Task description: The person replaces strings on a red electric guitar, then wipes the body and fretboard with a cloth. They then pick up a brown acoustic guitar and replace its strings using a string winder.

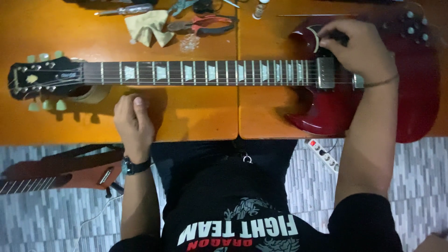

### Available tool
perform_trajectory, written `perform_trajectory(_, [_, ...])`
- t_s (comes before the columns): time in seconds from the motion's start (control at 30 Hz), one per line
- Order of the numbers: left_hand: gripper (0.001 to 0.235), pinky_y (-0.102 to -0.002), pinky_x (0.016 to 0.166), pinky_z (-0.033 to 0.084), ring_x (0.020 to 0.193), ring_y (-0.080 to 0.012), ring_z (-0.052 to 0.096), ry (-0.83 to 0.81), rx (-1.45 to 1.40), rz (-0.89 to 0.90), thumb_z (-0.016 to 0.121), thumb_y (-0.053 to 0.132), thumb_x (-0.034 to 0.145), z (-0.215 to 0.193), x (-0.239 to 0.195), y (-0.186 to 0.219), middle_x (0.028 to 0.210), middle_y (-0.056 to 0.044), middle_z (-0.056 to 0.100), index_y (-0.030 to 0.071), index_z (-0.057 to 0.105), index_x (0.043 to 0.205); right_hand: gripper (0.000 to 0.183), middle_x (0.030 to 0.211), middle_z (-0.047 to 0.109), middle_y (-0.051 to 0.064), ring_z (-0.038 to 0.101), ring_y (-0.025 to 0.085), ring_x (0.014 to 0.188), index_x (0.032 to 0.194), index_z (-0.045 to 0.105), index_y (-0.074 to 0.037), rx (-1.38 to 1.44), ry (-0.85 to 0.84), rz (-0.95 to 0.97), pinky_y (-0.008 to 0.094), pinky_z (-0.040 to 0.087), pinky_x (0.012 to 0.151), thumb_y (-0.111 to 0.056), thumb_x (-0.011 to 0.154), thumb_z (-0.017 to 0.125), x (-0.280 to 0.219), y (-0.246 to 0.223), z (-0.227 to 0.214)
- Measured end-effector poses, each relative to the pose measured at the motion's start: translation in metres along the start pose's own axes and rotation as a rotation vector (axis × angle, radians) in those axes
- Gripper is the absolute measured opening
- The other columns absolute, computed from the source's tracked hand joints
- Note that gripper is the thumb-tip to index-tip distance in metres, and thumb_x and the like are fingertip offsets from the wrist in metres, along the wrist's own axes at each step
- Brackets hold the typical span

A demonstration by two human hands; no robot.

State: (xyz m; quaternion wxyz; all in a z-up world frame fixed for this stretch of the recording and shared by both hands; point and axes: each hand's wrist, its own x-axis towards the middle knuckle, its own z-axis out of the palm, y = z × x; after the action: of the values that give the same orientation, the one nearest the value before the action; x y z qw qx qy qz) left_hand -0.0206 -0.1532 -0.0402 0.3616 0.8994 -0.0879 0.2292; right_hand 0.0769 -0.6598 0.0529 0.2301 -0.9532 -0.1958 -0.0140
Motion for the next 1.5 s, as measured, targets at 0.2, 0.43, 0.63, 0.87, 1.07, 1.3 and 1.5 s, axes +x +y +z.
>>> perform_trajectory(0.2, [0.036, -0.042, 0.078, 0.040, 0.084, -0.0318, 0.057, -0.001, 0.019, 0.001, 0.038, 0.021, 0.115, 0.002, 0.001, 0.000, 0.091, -0.016, 0.061, 0.000, 0.059, 0.096, 0.019, 0.125, 0.071, 0.022, 0.059, 0.039, 0.116, 0.124, 0.074, 0.005, -0.115, 0.036, -0.042, 0.052, 0.045, 0.098, -0.007, 0.114, 0.063, -0.022, -0.019, 0.018])
perform_trajectory(0.43, [0.039, -0.041, 0.072, 0.038, 0.078, -0.0293, 0.056, 0.003, 0.003, -0.005, 0.038, 0.025, 0.114, 0.001, 0.003, 0.000, 0.086, -0.015, 0.060, 0.000, 0.059, 0.093, 0.017, 0.127, 0.071, 0.022, 0.061, 0.040, 0.119, 0.124, 0.074, 0.005, -0.184, 0.086, -0.083, 0.049, 0.043, 0.103, -0.003, 0.114, 0.062, -0.042, -0.024, 0.032])
perform_trajectory(0.63, [0.038, -0.041, 0.071, 0.038, 0.076, -0.0285, 0.055, 0.006, 0.004, 0.007, 0.038, 0.023, 0.113, 0.003, 0.006, 0.003, 0.085, -0.012, 0.061, 0.002, 0.060, 0.090, 0.016, 0.126, 0.071, 0.022, 0.059, 0.040, 0.120, 0.124, 0.074, 0.007, -0.160, 0.113, -0.084, 0.048, 0.043, 0.104, -0.001, 0.113, 0.065, -0.041, -0.046, 0.039])
perform_trajectory(0.87, [0.024, -0.050, 0.105, 0.037, 0.122, -0.0372, 0.051, 0.271, 0.267, 0.246, 0.052, 0.023, 0.106, 0.002, 0.026, 0.027, 0.124, -0.018, 0.057, 0.005, 0.064, 0.116, 0.037, 0.132, 0.066, 0.026, 0.055, 0.043, 0.125, 0.136, 0.065, 0.008, -0.175, 0.087, -0.029, 0.054, 0.039, 0.105, -0.021, 0.115, 0.055, -0.030, -0.094, 0.057])
perform_trajectory(1.07, [0.061, -0.051, 0.132, 0.002, 0.159, -0.0241, 0.018, -0.092, 0.520, -0.016, 0.027, 0.053, 0.110, 0.033, 0.031, 0.030, 0.168, -0.006, 0.026, 0.015, 0.031, 0.158, 0.069, 0.160, 0.038, 0.028, 0.028, 0.046, 0.148, 0.157, 0.035, 0.005, -0.238, 0.013, 0.110, 0.062, 0.009, 0.120, -0.048, 0.113, 0.028, -0.015, -0.151, 0.094])
perform_trajectory(1.3, [0.067, -0.053, 0.126, 0.019, 0.152, -0.0317, 0.037, 0.046, 0.274, 0.376, 0.033, 0.053, 0.107, 0.065, 0.030, 0.064, 0.160, -0.015, 0.043, 0.007, 0.046, 0.153, 0.068, 0.162, 0.037, 0.025, 0.027, 0.039, 0.152, 0.157, 0.041, 0.005, -0.269, 0.247, -0.215, 0.056, 0.011, 0.120, -0.045, 0.111, 0.047, 0.009, -0.193, 0.147])
perform_trajectory(1.5, [0.059, -0.050, 0.124, 0.023, 0.150, -0.0311, 0.040, 0.034, 0.324, 0.271, 0.037, 0.048, 0.108, 0.032, 0.038, 0.032, 0.158, -0.012, 0.047, 0.012, 0.051, 0.152, 0.059, 0.157, 0.047, 0.025, 0.039, 0.038, 0.148, 0.155, 0.047, 0.005, -0.284, 0.270, -0.206, 0.054, 0.022, 0.120, -0.037, 0.114, 0.041, 0.012, -0.192, 0.139])
